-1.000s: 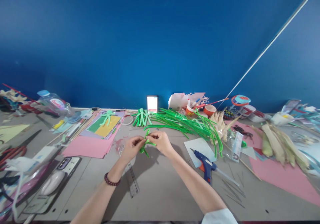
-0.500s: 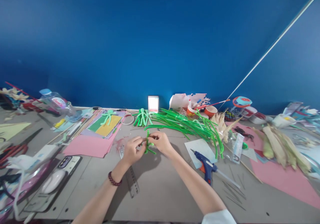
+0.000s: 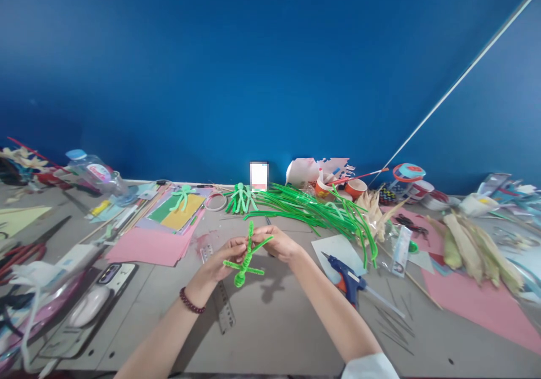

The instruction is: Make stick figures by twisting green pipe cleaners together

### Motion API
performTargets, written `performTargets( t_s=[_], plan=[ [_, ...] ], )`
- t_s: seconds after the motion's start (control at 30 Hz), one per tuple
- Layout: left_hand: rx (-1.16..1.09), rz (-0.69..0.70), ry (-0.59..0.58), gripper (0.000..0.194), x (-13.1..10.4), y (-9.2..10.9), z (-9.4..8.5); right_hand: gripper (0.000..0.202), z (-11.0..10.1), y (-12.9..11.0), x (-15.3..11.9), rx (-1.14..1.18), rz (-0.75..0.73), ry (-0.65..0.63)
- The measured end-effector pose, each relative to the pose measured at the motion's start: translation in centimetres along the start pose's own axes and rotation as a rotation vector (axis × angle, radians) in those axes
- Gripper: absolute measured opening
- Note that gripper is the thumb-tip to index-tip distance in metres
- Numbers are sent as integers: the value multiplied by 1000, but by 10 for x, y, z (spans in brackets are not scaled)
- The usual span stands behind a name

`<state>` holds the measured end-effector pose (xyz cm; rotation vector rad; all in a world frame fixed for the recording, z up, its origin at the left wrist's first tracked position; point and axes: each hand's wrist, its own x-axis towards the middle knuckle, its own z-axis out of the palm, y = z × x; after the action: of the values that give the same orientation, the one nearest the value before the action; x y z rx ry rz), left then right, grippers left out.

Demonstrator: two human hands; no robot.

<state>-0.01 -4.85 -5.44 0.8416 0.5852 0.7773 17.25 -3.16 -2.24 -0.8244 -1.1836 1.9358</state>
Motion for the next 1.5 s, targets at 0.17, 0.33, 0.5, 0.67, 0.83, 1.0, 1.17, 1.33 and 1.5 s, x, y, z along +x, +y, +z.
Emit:
performTargets(
  t_s=[0.17, 0.33, 0.5, 0.67, 0.83, 1.0, 1.17, 1.33, 1.5],
  plan=[
    [0, -20, -23, 31, -1, -4, 3, 20, -1, -1, -1, -116, -25, -30],
    [85, -17, 59, 31, -1, 2, 8, 21, -7, -5, -2, -227, -37, -16],
    [367, 94, 271, 35, 2, 10, 14, 21, -15, -4, 4, -366, -31, 162],
    [860, 391, 462, 28, 3, 3, 12, 19, -14, 8, 10, -510, -94, 319],
    [1325, 587, 576, 19, 0, -5, 11, 10, -4, 21, 13, -700, -284, 480],
    [1225, 588, 543, 15, -1, 0, 11, 10, 0, 20, 12, -687, -341, 478],
    [766, 577, 485, 17, 2, 9, 9, 18, -2, 9, 8, -452, -309, 375],
    [538, 331, 314, 21, 0, 16, 10, 24, 0, 5, 7, -385, -278, 297],
    [549, 313, 308, 25, 1, 17, 8, 21, -2, 4, 6, -519, -268, 278]
  ],
)
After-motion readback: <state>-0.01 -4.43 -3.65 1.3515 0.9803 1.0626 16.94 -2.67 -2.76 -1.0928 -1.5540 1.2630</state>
